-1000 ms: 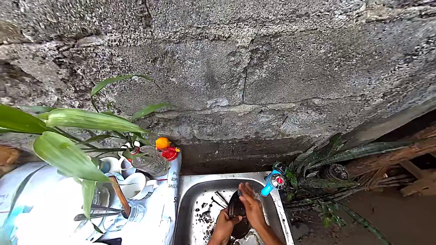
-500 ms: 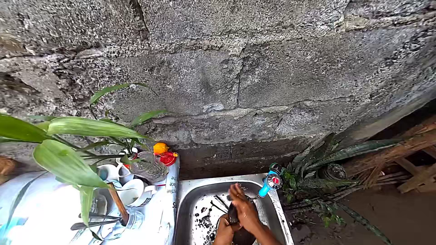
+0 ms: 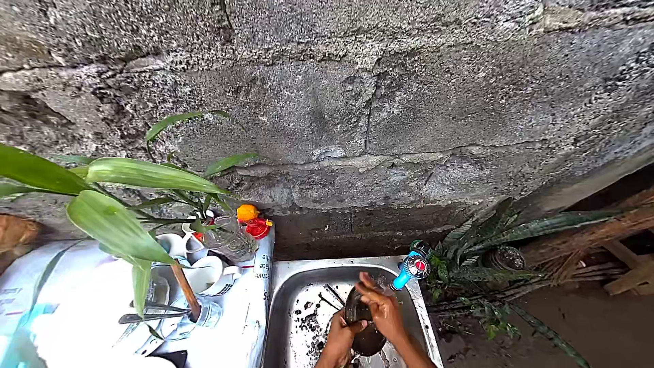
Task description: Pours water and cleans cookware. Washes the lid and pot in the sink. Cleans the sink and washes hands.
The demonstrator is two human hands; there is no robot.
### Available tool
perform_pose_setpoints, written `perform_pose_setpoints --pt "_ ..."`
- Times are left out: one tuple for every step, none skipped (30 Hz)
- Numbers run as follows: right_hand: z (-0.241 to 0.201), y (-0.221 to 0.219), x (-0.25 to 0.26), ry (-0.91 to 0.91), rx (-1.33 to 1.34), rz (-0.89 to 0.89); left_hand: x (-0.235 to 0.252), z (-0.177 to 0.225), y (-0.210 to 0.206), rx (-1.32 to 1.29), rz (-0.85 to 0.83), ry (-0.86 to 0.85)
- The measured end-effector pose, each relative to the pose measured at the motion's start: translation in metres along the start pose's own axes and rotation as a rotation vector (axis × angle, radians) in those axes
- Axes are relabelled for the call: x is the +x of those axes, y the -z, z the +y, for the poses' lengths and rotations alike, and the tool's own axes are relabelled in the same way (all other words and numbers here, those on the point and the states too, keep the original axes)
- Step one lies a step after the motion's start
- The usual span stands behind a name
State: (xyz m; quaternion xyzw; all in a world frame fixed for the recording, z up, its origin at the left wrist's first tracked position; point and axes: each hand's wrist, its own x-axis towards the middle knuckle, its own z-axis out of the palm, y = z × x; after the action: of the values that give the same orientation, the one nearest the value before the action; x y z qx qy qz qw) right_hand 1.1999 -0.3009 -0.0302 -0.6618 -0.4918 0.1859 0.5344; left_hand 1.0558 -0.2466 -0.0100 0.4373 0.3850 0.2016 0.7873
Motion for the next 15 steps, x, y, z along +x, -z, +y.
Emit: perform_pose_setpoints --pt "-0.014 -0.008 -0.005 0.041 0.057 -0.038 0.002 0.001 -0.002 0.039 0.044 0.007" --pt "-0.022 -0.014 -0.008 0.072 0.095 -0.047 0.001 0.001 -0.005 0.087 0.076 0.027" --pt "-0.021 -0.014 -0.006 0.076 0.123 0.002 0.002 0.0 -0.006 0.084 0.072 0.019" --pt "-0.014 -0.009 -0.002 0.052 0.128 0.099 0.002 -0.001 -0.006 0.06 0.024 -0.012" --pt "-0.005 -0.004 0.005 0.007 0.111 0.209 0.002 -0.003 -0.006 0.037 -0.009 -0.038" --pt "0.001 0.0 0.009 -0.05 0.077 0.293 0.001 -0.005 -0.006 0.016 -0.018 -0.052" --pt "0.002 0.0 0.01 -0.097 0.048 0.334 0.0 -0.007 -0.006 0.005 -0.013 -0.06" --pt "-0.002 -0.003 0.007 -0.104 0.013 0.33 0.001 -0.01 -0.006 0.0 -0.004 -0.069" --pt "-0.009 -0.008 0.002 -0.067 -0.036 0.271 0.003 -0.012 -0.007 0.004 0.005 -0.078" --pt "-0.017 -0.011 -0.005 -0.016 -0.087 0.182 0.006 -0.015 -0.007 0.027 0.02 -0.088" --pt "-0.02 -0.011 -0.009 0.022 -0.127 0.12 0.006 -0.016 -0.007 0.064 0.038 -0.089" --pt "-0.017 -0.006 -0.01 0.011 -0.131 0.103 0.003 -0.015 -0.005 0.096 0.015 -0.07" --pt "-0.01 0.002 -0.006 -0.03 -0.133 0.14 0.001 -0.012 -0.002 0.135 -0.034 -0.05" --pt "-0.003 0.007 -0.002 -0.066 -0.132 0.192 0.0 -0.009 -0.003 0.175 -0.065 -0.043" --pt "-0.002 0.007 0.0 -0.061 -0.14 0.204 0.0 -0.007 -0.004 0.192 -0.073 -0.04"
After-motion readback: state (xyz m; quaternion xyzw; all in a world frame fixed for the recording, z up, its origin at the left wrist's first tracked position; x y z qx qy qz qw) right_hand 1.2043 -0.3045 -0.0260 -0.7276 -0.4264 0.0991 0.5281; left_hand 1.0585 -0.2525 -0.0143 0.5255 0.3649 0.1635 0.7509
